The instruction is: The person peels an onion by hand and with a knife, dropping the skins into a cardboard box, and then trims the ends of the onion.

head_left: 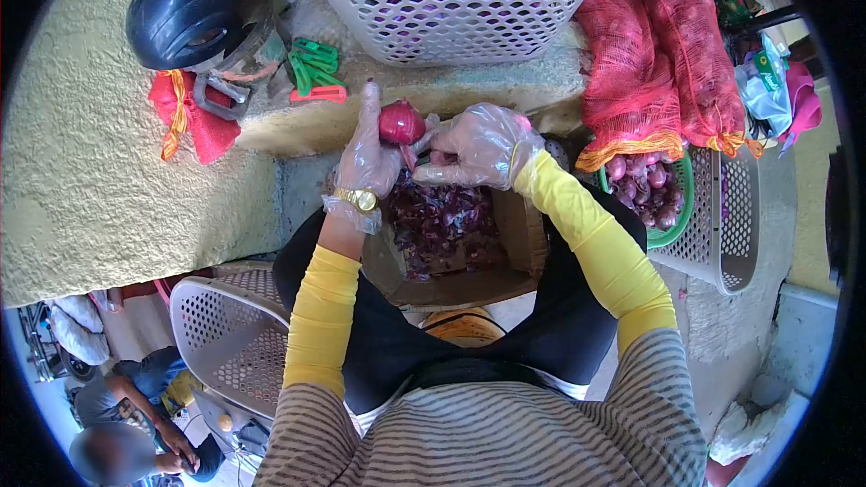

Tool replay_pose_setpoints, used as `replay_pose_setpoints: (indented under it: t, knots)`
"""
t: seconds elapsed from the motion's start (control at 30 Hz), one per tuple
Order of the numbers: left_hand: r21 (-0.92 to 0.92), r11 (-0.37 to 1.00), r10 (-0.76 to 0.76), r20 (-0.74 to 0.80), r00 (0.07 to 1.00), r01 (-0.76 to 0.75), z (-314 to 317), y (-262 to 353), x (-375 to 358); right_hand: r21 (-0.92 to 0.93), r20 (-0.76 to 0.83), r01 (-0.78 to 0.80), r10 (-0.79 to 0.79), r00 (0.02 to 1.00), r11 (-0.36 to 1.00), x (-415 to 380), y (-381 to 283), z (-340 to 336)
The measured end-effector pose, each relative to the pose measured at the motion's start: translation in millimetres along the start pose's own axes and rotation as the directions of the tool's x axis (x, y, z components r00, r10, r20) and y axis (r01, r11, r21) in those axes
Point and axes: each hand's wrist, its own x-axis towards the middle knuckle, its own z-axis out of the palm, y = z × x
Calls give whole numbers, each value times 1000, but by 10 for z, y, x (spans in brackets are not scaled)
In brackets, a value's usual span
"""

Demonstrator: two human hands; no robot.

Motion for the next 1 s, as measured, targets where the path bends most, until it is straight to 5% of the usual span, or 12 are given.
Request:
replay_pose_setpoints:
  t: [0.17, 0.37, 0.47, 0.6, 0.7, 1.0]
  knots:
    - [78, 996, 32, 15, 999, -33, -7, -13, -45, 1, 24, 52, -52, 998, 999, 32, 31, 36]
    - [-44, 998, 32, -68, 997, -35, -81, 17, 3, -92, 131, 92, -80, 988, 991, 22, -88, 32]
    - [-117, 992, 39, -120, 992, -53, -123, 106, 38, 4, 186, 79, -78, 979, 997, 2, -110, 165]
    - [-192, 981, -7, -84, 996, -9, -183, 115, 34, -18, 140, -2, 4, 990, 1000, -27, -55, 111]
    - [-56, 998, 25, 28, 999, -23, -209, 102, 103, -125, 89, -70, 81, 993, 990, -25, -36, 123]
    - [-110, 994, -12, -155, 988, -5, -98, 128, 62, -51, 52, -36, 39, 998, 998, -35, 45, 111]
